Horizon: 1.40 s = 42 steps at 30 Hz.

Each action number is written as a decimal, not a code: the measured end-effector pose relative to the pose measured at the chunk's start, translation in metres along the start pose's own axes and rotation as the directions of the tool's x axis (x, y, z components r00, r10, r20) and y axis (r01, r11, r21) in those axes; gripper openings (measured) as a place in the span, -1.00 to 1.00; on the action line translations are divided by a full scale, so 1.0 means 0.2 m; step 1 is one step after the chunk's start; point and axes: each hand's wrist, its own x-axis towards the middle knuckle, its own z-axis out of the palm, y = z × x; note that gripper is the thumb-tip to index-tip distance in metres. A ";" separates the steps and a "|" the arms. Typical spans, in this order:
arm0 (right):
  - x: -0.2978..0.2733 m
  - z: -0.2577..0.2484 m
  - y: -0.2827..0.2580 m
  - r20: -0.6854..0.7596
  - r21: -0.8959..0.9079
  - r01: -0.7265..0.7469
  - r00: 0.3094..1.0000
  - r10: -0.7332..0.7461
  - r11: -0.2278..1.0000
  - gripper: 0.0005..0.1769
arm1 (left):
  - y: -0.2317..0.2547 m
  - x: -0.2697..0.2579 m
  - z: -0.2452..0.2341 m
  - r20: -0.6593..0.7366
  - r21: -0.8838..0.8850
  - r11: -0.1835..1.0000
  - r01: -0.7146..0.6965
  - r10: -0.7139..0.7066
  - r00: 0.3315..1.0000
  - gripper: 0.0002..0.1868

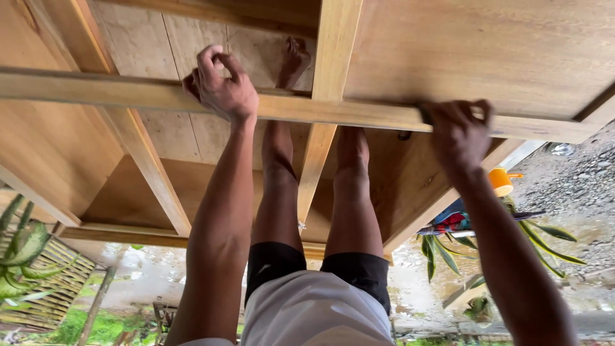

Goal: The person sands the underside and edges of a wooden cabinet using a sanding block. They move around the structure to reach different sections, smoothing the wood surfaces by hand.

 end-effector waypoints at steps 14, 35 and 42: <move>-0.19 0.05 0.21 -0.021 -0.086 0.012 1.000 -0.014 0.996 -0.40 | 0.01 -0.01 -0.03 0.027 -0.005 1.000 0.021 -0.021 0.999 -0.86; -0.71 0.00 0.88 -0.014 -0.068 -0.063 0.998 0.062 0.996 -0.79 | 0.11 0.03 -0.07 0.043 0.018 1.000 0.005 -0.006 0.999 -0.84; 0.04 0.14 -0.10 -0.040 0.239 -0.030 0.998 0.041 0.971 -0.53 | 0.14 0.04 -0.10 0.114 0.014 0.994 0.107 -0.108 0.988 -0.83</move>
